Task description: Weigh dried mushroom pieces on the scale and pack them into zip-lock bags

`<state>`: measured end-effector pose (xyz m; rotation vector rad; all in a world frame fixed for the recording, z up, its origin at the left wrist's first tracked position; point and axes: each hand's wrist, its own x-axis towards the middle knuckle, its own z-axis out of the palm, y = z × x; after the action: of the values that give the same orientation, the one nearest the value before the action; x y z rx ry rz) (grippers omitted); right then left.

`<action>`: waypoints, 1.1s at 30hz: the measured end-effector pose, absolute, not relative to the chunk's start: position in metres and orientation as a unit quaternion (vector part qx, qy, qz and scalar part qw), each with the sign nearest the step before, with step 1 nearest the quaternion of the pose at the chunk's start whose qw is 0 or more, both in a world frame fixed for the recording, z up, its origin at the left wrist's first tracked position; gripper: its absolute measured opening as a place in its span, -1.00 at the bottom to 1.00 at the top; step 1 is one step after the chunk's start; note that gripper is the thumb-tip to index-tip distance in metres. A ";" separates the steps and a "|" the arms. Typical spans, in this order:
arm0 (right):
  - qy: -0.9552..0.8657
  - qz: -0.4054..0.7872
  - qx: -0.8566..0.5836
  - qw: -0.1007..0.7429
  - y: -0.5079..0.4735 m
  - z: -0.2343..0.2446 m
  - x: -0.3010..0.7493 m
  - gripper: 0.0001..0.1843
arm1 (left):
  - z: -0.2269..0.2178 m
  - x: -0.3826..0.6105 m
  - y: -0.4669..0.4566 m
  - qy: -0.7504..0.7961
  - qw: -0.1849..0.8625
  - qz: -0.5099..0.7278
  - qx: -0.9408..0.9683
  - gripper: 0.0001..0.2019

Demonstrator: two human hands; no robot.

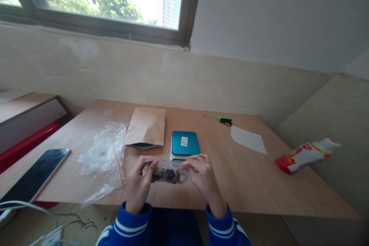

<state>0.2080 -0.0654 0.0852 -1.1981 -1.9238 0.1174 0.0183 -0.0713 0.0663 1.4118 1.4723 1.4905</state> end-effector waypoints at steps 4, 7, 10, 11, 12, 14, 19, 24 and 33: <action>-0.765 0.078 -0.475 0.429 -0.066 0.082 0.215 -0.72 | 0.066 0.018 -0.071 0.548 0.353 0.571 0.499 -0.73; -0.738 0.116 -0.487 0.452 -0.066 0.077 0.222 -0.79 | 0.064 0.015 -0.071 0.547 0.354 0.604 0.459 -0.68; -0.711 0.158 -0.495 0.474 -0.067 0.074 0.231 -0.76 | 0.059 0.014 -0.069 0.531 0.381 0.639 0.406 -0.65; -0.702 0.173 -0.496 0.481 -0.068 0.074 0.233 -0.75 | 0.057 0.015 -0.068 0.519 0.405 0.648 0.383 -0.64; -0.690 0.191 -0.497 0.490 -0.068 0.074 0.234 -0.75 | 0.056 0.018 -0.067 0.507 0.429 0.657 0.357 -0.64; -0.659 0.255 -0.495 0.505 -0.070 0.075 0.231 -0.72 | 0.056 0.028 -0.064 0.488 0.458 0.684 0.291 -0.64; -0.590 0.402 -0.474 0.516 -0.072 0.068 0.217 -0.61 | 0.062 0.059 -0.060 0.461 0.502 0.700 0.213 -0.66; -0.401 0.386 -0.564 0.610 -0.044 0.049 0.260 -0.59 | 0.059 0.045 -0.052 0.502 0.454 0.623 0.393 -0.54; -0.374 0.241 -0.697 0.562 0.042 0.050 0.366 -0.84 | 0.059 -0.053 0.013 0.627 0.018 0.330 0.706 -0.55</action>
<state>0.3662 0.0422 0.0502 -1.6420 -0.8819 0.5665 -0.0535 0.0129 0.0594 2.1926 1.9475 1.0241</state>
